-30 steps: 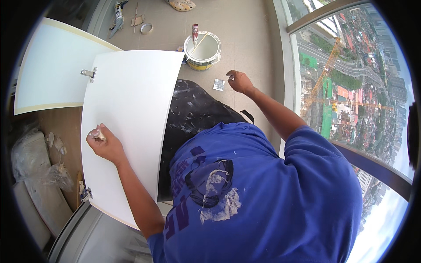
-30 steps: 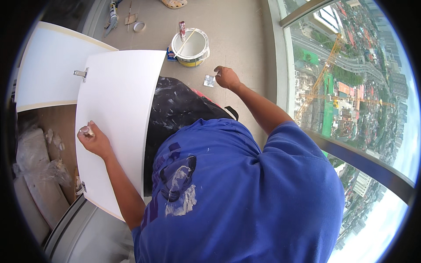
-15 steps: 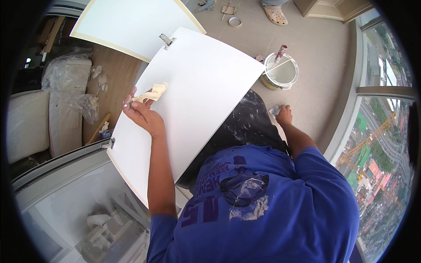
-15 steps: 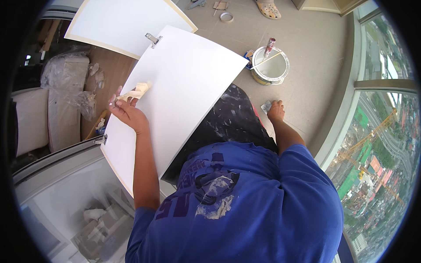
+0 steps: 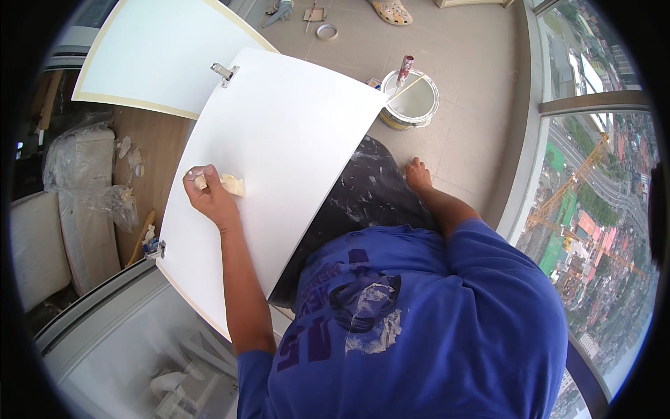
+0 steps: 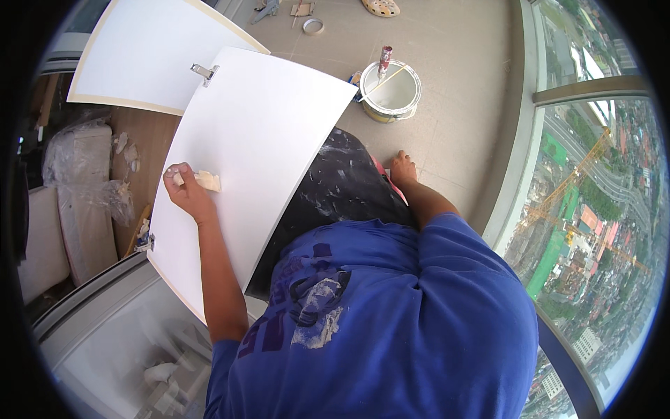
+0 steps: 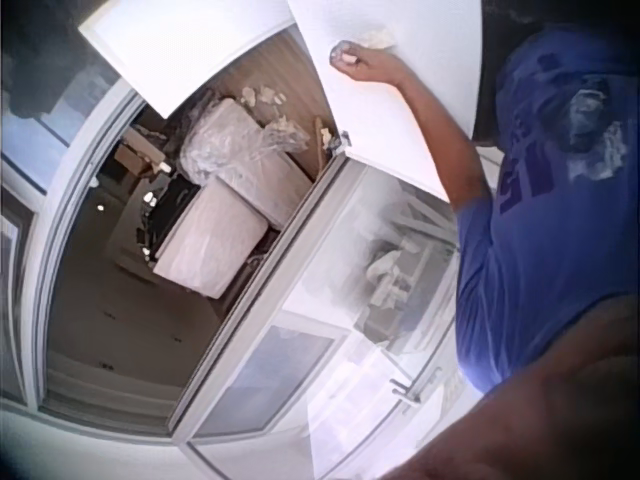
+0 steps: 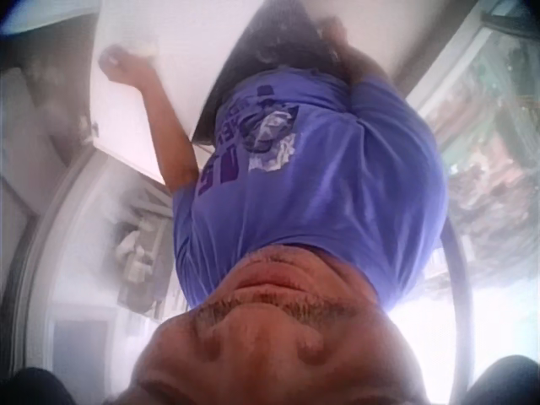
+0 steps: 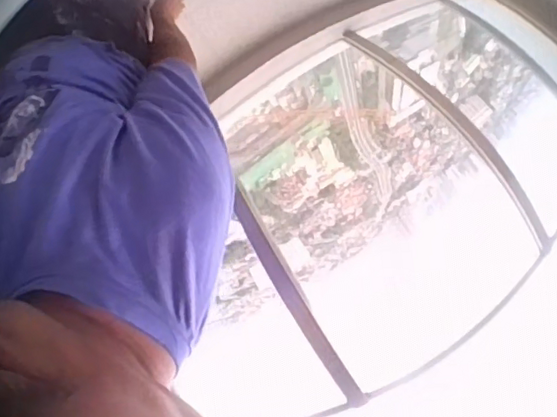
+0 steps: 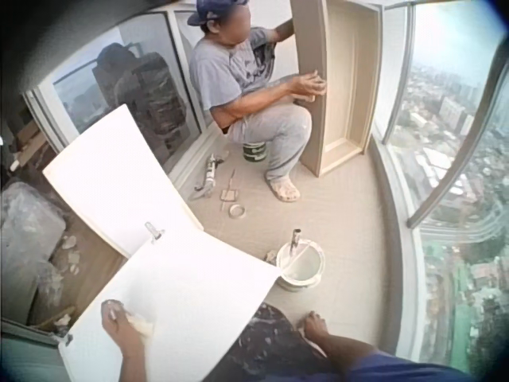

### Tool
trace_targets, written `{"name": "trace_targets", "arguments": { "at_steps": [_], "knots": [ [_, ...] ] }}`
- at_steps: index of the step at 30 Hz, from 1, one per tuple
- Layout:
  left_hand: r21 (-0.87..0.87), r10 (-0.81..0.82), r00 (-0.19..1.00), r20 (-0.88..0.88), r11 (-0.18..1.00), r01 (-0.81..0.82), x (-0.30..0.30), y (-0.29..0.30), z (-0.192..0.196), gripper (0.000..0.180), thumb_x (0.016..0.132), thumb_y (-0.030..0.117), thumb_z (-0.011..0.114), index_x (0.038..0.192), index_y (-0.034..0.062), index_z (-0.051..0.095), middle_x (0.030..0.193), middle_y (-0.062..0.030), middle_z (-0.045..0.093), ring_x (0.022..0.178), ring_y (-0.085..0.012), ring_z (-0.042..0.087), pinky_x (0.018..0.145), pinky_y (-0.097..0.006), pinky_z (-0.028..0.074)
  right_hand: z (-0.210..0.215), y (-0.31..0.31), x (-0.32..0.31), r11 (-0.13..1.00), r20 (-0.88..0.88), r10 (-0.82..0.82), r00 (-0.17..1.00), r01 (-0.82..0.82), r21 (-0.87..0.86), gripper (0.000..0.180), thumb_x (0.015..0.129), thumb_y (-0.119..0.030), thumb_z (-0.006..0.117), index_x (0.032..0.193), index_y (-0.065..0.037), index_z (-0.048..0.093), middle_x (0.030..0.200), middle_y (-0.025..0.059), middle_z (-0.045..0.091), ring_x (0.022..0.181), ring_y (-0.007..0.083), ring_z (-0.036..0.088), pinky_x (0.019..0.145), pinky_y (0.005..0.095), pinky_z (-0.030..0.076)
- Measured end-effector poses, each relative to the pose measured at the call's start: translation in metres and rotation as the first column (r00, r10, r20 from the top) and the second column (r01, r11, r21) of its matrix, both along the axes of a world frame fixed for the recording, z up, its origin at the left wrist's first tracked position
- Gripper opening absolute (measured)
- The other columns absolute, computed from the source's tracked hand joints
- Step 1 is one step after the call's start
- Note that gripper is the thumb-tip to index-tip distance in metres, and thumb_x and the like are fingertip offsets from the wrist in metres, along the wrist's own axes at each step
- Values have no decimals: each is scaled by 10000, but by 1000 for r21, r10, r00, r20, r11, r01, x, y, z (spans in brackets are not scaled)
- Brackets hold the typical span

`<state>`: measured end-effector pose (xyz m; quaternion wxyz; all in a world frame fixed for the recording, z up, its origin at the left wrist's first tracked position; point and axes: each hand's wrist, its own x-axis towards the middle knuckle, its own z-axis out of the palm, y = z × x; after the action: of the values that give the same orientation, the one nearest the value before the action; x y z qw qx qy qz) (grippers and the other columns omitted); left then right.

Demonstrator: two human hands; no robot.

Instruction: The person is sanding the edges and corner of a white cabinet door by hand using a piece of sandpaper and then wiping the surface with a cloth.

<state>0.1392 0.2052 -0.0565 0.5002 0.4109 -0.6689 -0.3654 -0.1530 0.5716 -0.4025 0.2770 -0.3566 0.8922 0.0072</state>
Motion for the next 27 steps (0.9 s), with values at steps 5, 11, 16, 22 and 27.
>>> {"name": "trace_targets", "arguments": {
  "at_steps": [5,11,16,22,27],
  "knots": [
    [13,-27,996,83,1000,26,5,8,5,651,907,98,871,1344,13,397,1276,-143,440,1118,-229,554,958,-360,574,31,5,5,989,22,132,991,-130,-75,384,956,-80,606,1338,-118,592,1344,194,541,1244,386,613,988,509,576],
    [-60,100,956,275,994,-87,-5,14,10,515,935,45,811,1264,14,416,1191,-141,465,991,-203,562,851,-347,590,33,24,2,965,-20,258,966,-258,40,348,991,-125,578,1338,-129,604,1382,156,544,1285,340,596,1025,493,548],
    [-72,147,957,251,988,-134,-3,11,8,487,950,71,797,1273,-22,445,1101,-135,549,911,-196,605,783,-339,593,32,28,6,982,4,174,985,-174,79,323,975,-128,606,1296,-106,608,1340,154,576,1286,342,595,1032,500,525],
    [-92,189,948,255,981,-171,0,7,4,421,958,62,774,1247,-28,482,1114,-136,580,932,-202,627,797,-344,597,38,24,23,999,-31,51,998,-51,-14,391,901,-111,698,1276,-76,591,1325,164,572,1283,356,590,1026,518,506],
    [-70,88,988,127,994,-79,0,2,4,281,981,-21,638,1227,8,506,1227,-121,575,1021,-202,610,902,-362,578,22,19,18,1000,-54,7,999,-7,-5,292,886,-143,737,1156,-60,664,1272,170,618,1239,372,632,1000,512,535]
  ]
}}
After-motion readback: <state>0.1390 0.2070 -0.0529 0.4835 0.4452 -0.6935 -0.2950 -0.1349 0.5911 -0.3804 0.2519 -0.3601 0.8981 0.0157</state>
